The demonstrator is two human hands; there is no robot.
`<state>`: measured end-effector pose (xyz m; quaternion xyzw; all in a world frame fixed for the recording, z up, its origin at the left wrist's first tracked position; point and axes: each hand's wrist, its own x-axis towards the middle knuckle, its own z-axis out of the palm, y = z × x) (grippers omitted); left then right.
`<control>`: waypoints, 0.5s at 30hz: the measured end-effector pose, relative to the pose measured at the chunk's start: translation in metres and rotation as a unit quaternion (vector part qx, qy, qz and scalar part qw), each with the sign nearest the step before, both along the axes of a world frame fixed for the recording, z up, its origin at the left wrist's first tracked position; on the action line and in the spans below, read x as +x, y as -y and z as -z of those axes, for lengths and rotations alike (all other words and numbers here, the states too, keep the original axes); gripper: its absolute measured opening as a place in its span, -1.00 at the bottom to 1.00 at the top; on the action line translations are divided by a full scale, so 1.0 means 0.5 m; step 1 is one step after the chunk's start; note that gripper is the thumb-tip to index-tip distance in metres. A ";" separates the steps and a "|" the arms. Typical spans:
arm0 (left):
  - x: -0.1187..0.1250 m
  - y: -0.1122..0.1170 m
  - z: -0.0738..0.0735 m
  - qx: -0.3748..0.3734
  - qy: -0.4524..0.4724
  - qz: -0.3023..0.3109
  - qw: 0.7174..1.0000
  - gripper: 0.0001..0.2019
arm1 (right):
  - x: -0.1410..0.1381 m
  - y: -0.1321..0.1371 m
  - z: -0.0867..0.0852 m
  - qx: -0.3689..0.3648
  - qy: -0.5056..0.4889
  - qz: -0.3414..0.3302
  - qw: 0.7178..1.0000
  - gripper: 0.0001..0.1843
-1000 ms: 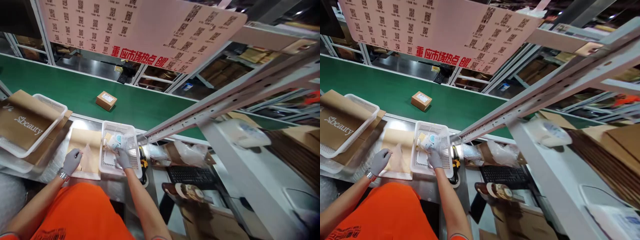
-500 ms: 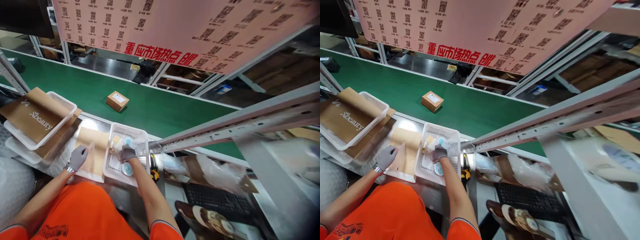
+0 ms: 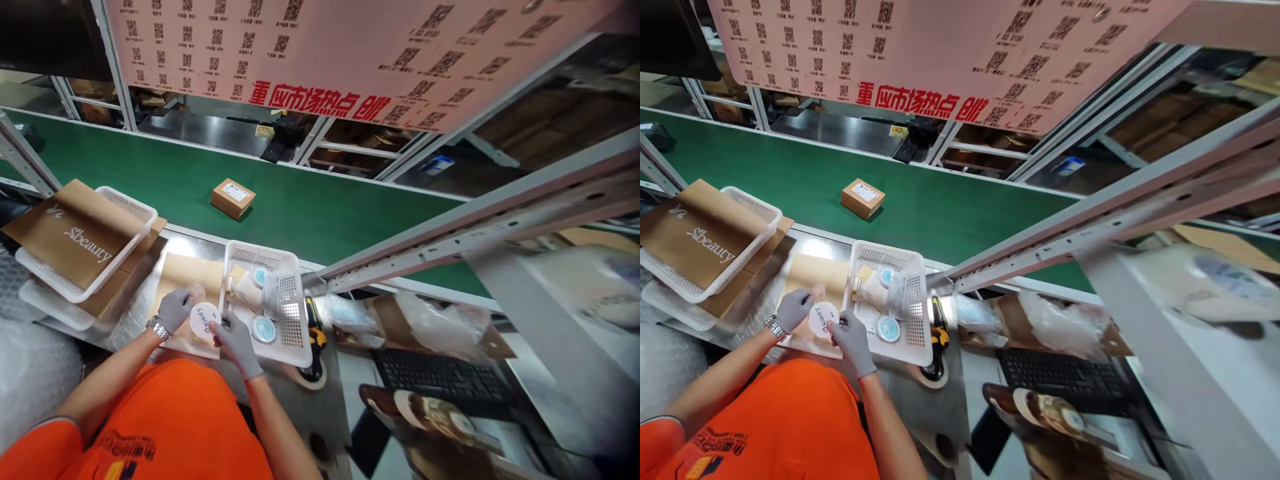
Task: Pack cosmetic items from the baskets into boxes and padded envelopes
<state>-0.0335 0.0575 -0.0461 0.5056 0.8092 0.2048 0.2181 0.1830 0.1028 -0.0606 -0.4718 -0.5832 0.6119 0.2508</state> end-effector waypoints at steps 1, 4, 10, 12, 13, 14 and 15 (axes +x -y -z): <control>0.002 0.004 -0.001 -0.006 -0.006 0.014 1.000 -0.77 | -0.016 0.016 0.007 0.050 0.051 0.015 0.997 -0.64; 0.005 0.020 0.003 -0.018 -0.024 0.073 0.997 -0.76 | -0.048 0.038 0.036 0.128 0.123 0.076 0.981 -0.69; 0.003 0.026 0.032 -0.039 -0.047 0.102 0.993 -0.64 | -0.082 0.077 0.094 0.082 0.095 0.058 0.990 -0.70; 0.004 0.024 0.043 -0.057 -0.044 0.126 0.989 -0.64 | -0.096 0.087 0.107 0.119 0.106 0.021 0.987 -0.82; 0.005 0.025 0.049 -0.066 -0.040 0.145 0.986 -0.65 | -0.106 0.089 0.114 0.116 0.104 0.017 0.988 -0.87; 0.008 0.026 0.055 -0.071 -0.034 0.166 0.983 -0.66 | -0.117 0.090 0.121 0.088 0.094 0.027 0.991 -0.90; 0.010 0.029 0.061 -0.073 -0.025 0.183 0.980 -0.66 | -0.130 0.088 0.128 0.048 0.077 0.047 0.995 -0.88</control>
